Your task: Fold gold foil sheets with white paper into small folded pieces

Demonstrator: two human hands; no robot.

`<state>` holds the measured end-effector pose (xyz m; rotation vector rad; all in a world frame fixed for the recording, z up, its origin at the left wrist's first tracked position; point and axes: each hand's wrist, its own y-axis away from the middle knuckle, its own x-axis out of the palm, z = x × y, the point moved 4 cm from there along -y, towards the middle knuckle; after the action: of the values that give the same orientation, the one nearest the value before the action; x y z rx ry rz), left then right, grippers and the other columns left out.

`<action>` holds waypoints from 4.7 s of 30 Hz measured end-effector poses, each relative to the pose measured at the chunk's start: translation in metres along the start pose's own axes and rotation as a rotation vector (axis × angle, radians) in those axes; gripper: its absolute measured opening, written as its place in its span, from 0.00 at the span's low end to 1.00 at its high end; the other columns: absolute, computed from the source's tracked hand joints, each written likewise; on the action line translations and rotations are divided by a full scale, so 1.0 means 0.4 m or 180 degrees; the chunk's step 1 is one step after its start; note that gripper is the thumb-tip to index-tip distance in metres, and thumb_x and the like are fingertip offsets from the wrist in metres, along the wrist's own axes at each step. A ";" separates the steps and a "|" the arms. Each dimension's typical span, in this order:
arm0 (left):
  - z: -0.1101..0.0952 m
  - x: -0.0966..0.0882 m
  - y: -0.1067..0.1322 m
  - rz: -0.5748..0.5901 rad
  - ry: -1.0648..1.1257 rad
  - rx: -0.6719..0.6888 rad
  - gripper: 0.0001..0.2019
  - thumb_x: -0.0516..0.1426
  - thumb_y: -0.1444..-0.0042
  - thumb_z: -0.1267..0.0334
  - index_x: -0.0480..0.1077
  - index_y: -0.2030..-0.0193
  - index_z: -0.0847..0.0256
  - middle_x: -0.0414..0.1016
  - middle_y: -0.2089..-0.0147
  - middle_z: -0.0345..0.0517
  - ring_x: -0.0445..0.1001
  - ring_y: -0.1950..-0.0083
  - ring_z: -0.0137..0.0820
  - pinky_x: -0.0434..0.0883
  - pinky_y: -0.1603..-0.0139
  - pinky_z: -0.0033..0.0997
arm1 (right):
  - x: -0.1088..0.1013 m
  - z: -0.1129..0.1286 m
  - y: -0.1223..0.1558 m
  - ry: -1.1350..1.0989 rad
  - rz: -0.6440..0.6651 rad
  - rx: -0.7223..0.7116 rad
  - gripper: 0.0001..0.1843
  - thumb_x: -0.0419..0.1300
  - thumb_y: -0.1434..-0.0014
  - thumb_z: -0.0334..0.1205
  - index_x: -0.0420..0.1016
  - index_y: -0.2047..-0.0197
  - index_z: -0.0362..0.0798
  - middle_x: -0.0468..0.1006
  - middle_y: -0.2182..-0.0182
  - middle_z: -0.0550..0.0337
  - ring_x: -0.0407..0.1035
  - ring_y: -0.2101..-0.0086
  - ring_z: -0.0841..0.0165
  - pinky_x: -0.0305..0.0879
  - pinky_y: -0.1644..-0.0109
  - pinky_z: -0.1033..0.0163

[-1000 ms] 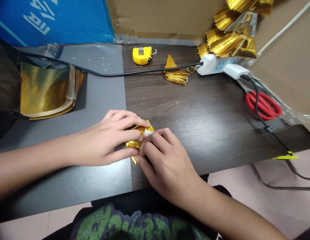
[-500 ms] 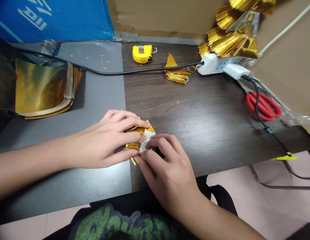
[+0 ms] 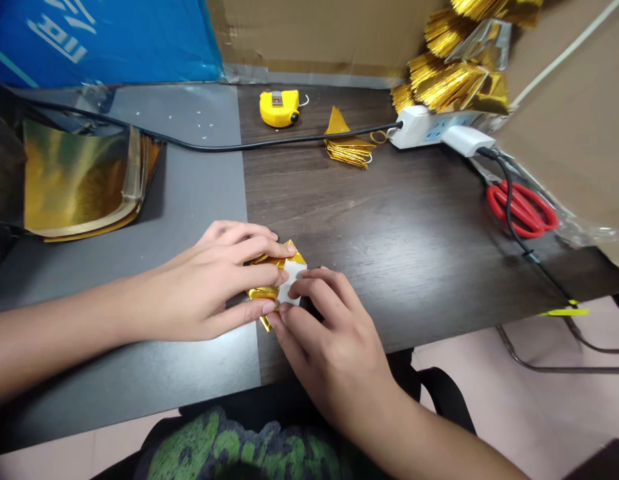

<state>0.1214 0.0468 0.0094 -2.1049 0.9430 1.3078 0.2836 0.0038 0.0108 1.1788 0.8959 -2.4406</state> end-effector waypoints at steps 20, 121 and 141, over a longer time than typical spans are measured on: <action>0.001 -0.002 -0.007 -0.0087 0.0276 -0.0376 0.09 0.57 0.38 0.55 0.74 0.56 0.55 0.71 0.38 0.46 0.63 0.35 0.44 0.60 0.42 0.49 | -0.048 -0.032 0.083 0.0267 0.0464 -0.0287 0.15 0.63 0.36 0.34 0.79 0.46 0.48 0.79 0.45 0.51 0.67 0.38 0.51 0.72 0.39 0.40; -0.240 0.099 0.202 -0.1342 -0.0722 -0.0141 0.07 0.61 0.41 0.77 0.74 0.58 0.65 0.81 0.50 0.54 0.79 0.42 0.41 0.80 0.46 0.40 | -0.097 -0.073 0.098 -0.0503 0.0863 -0.1599 0.12 0.54 0.29 0.29 0.78 0.52 0.43 0.83 0.54 0.52 0.73 0.49 0.61 0.78 0.50 0.55; -0.254 0.097 0.183 -0.1885 -0.0335 -0.1423 0.05 0.59 0.38 0.72 0.73 0.58 0.59 0.75 0.65 0.44 0.69 0.60 0.34 0.66 0.58 0.38 | -0.076 -0.065 0.082 -0.0859 0.0585 -0.0832 0.08 0.60 0.36 0.24 0.75 0.55 0.44 0.78 0.68 0.58 0.68 0.62 0.65 0.72 0.59 0.60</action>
<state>0.1353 -0.0834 0.0143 -2.3446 -0.0515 1.3598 0.3346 -0.0050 0.0086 0.7820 0.9425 -2.1882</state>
